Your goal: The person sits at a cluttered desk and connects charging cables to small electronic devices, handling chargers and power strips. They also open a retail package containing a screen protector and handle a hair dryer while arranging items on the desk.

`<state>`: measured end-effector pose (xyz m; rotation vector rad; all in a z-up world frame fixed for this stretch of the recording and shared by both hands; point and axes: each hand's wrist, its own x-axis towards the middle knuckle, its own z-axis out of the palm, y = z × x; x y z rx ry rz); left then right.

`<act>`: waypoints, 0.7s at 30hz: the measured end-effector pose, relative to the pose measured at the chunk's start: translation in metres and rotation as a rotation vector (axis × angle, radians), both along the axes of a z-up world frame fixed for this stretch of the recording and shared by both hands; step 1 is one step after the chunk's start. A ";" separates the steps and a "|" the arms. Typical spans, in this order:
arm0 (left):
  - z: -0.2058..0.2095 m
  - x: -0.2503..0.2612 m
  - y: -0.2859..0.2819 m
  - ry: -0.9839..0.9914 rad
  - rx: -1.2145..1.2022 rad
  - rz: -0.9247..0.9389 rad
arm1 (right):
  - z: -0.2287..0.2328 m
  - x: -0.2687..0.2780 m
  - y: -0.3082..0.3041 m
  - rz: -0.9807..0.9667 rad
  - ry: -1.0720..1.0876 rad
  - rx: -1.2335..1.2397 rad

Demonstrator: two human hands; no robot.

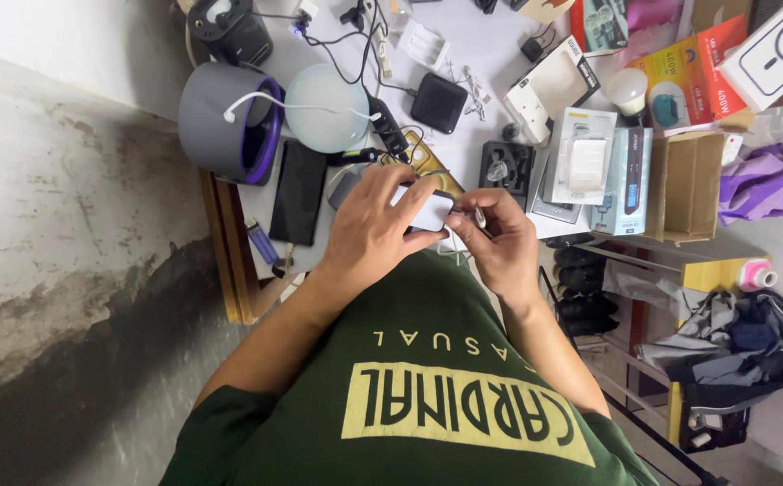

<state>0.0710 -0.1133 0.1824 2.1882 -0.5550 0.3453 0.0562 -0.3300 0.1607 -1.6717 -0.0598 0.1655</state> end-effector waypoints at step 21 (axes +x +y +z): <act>0.000 0.019 0.029 0.116 0.015 0.114 | -0.006 0.007 -0.020 -0.201 0.180 0.136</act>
